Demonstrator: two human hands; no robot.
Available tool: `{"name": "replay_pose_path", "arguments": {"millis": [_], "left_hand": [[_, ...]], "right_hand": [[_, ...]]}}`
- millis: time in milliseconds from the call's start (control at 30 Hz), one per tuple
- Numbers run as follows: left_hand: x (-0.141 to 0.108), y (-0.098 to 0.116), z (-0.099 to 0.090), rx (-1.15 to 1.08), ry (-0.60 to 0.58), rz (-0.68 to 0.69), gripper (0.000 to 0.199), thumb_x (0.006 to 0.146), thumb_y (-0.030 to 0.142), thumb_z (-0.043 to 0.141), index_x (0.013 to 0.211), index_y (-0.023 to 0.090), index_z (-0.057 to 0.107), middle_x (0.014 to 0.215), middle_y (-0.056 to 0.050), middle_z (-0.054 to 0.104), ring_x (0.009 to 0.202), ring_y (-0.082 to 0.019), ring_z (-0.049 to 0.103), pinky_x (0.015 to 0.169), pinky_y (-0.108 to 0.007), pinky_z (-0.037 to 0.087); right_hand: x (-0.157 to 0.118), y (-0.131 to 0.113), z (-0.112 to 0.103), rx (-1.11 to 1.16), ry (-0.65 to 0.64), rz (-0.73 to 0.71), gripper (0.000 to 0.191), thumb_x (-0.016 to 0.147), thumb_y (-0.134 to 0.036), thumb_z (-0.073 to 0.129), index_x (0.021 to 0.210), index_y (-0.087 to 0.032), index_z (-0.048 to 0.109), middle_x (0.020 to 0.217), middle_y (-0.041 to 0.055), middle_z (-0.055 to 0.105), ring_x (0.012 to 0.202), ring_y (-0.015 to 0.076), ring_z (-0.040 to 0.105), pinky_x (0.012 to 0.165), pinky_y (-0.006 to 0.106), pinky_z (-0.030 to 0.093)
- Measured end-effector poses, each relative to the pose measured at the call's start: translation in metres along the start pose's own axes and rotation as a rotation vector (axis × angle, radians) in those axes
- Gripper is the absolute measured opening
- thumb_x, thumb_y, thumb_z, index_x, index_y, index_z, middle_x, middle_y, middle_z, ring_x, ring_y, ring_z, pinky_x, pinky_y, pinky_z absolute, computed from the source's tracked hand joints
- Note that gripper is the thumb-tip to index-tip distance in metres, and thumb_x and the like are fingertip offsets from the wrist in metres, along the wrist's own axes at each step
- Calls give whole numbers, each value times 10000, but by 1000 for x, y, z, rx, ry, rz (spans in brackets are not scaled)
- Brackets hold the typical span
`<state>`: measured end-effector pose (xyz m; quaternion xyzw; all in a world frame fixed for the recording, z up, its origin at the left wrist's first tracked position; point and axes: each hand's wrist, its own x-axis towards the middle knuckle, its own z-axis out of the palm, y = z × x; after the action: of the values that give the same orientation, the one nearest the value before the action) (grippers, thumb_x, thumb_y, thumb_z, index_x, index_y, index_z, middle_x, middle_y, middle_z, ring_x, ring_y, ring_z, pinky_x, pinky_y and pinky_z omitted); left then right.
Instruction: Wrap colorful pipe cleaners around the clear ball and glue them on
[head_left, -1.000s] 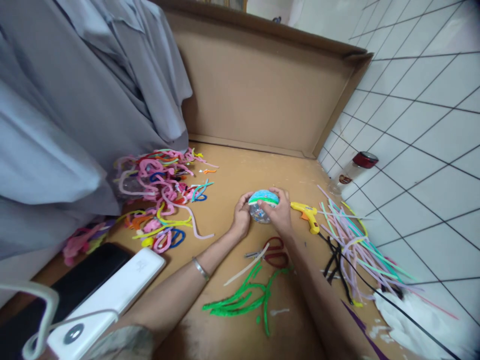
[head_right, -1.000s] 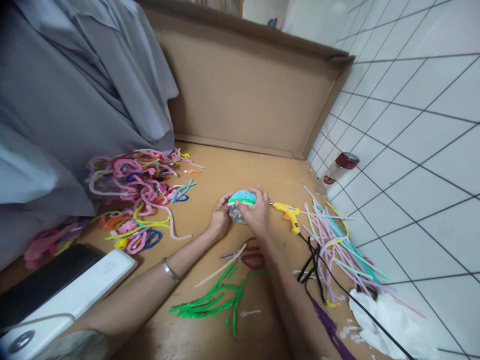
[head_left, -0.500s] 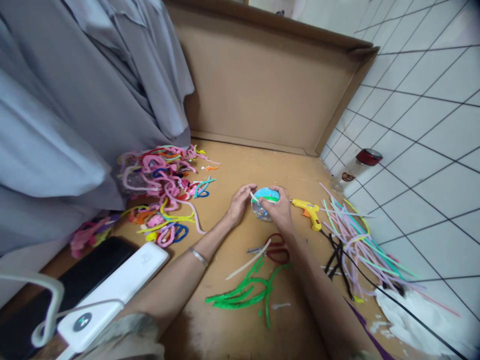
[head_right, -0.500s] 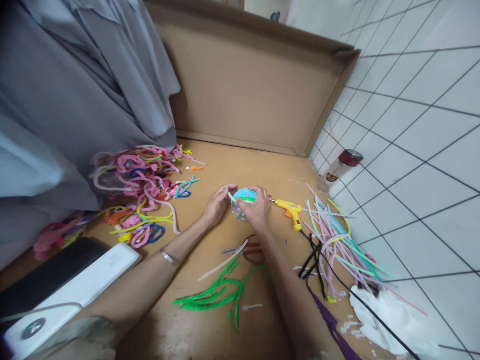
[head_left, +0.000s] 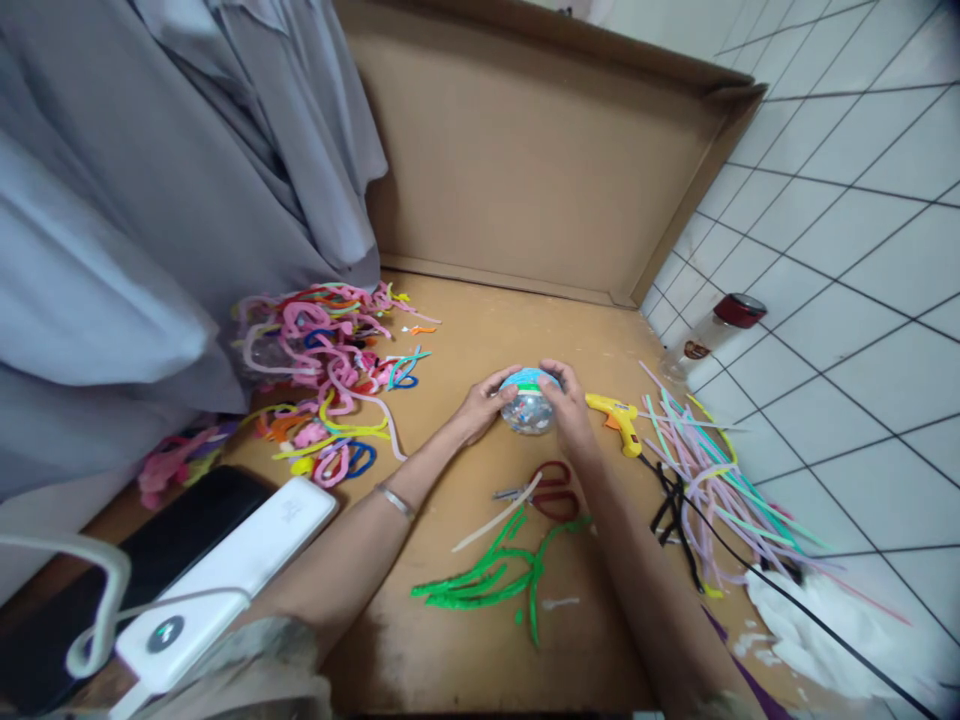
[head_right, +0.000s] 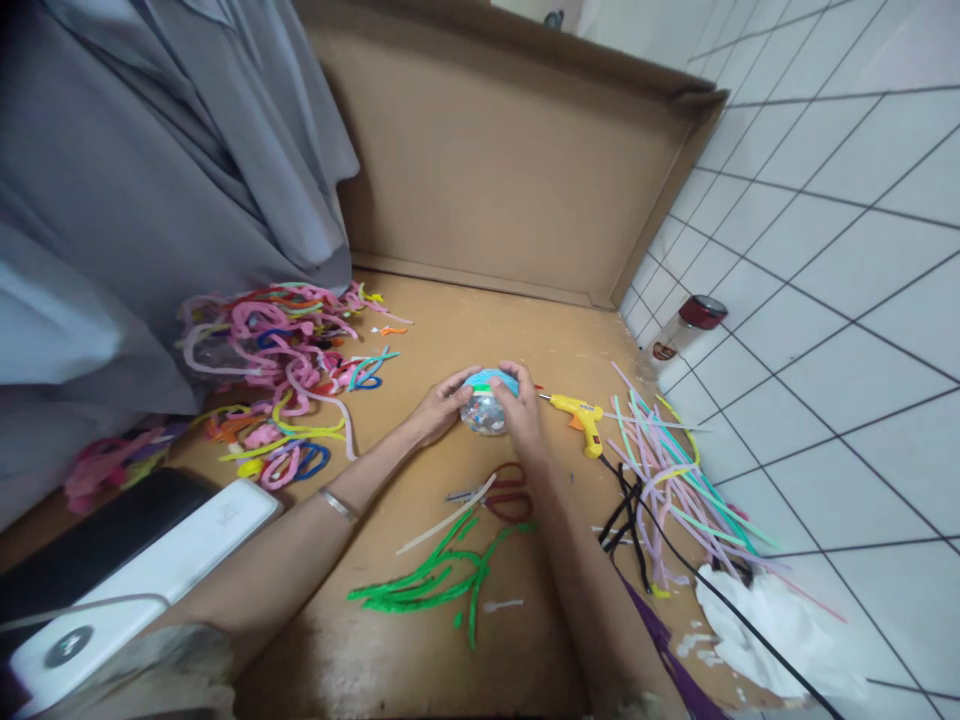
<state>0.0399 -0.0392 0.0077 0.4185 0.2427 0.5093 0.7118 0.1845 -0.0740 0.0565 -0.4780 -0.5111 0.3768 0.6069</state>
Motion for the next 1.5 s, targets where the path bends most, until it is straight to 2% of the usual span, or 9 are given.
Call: {"name": "replay_pose_path", "arguments": {"millis": [67, 167, 400, 567, 867, 1100, 1200, 1333, 1500], "left_hand": [[1, 0, -2, -27, 18, 7, 738, 614, 515, 875, 1241, 183, 675, 1298, -123, 671, 1216, -294, 600, 1111, -449, 388], [2, 0, -4, -30, 39, 30, 688, 644, 530, 852, 1213, 182, 685, 1305, -128, 669, 1229, -294, 596, 1114, -450, 386], [3, -5, -4, 148, 103, 148, 643, 708, 592, 768, 1190, 175, 682, 1265, -111, 685, 1182, -272, 612, 1076, -421, 430], [-1, -3, -2, 336, 136, 257, 579, 772, 584, 700, 1169, 163, 693, 1230, -112, 698, 1162, -270, 621, 1038, -395, 464], [-5, -2, 2, 431, 175, 358, 536, 795, 581, 667, 1110, 149, 695, 1172, -127, 718, 1104, -256, 649, 999, -382, 492], [-9, 5, 6, 465, 187, 332, 541, 736, 537, 742, 1102, 142, 689, 1121, -127, 730, 1032, -250, 674, 930, -367, 526], [-9, 7, 7, 459, 214, 305, 523, 732, 503, 745, 1101, 136, 687, 1104, -126, 733, 980, -241, 684, 899, -367, 536], [-9, 7, 7, 442, 227, 287, 509, 737, 497, 736, 1095, 138, 687, 1096, -120, 734, 969, -237, 685, 880, -357, 542], [-9, 4, 10, 400, 228, 298, 553, 710, 530, 766, 1092, 141, 672, 1120, -126, 722, 1022, -240, 674, 922, -354, 530]], "right_hand": [[3, -2, 0, 180, 31, 51, 354, 728, -501, 659, 977, -257, 603, 1069, 44, 649, 1095, 241, 582, 966, 400, 458], [6, -3, 0, 261, 48, 59, 324, 715, -485, 671, 935, -257, 606, 1035, 42, 658, 1090, 230, 587, 974, 393, 453], [4, 3, -1, 187, 28, 17, 441, 570, -316, 752, 975, -247, 591, 1055, 53, 652, 1055, 236, 592, 993, 408, 458], [4, 8, -2, 108, 29, -22, 500, 556, -333, 780, 1007, -241, 584, 1061, 60, 654, 1030, 244, 603, 980, 423, 480], [3, 13, 1, 13, 47, -2, 476, 579, -312, 739, 1020, -231, 580, 1062, 59, 648, 985, 237, 608, 934, 410, 497], [-2, 5, 5, 25, 51, 16, 475, 570, -320, 746, 1008, -223, 588, 1022, 49, 634, 944, 228, 597, 912, 395, 479], [-2, 4, 6, 107, 74, 2, 431, 588, -331, 735, 984, -227, 602, 1011, 45, 636, 953, 219, 592, 899, 375, 477], [0, 10, 7, 195, 139, 2, 306, 660, -371, 663, 928, -231, 611, 967, 33, 645, 935, 202, 591, 880, 354, 479], [0, 22, 8, 93, 218, 42, 318, 712, -438, 615, 950, -227, 607, 939, 23, 654, 890, 199, 595, 858, 357, 484]]}}
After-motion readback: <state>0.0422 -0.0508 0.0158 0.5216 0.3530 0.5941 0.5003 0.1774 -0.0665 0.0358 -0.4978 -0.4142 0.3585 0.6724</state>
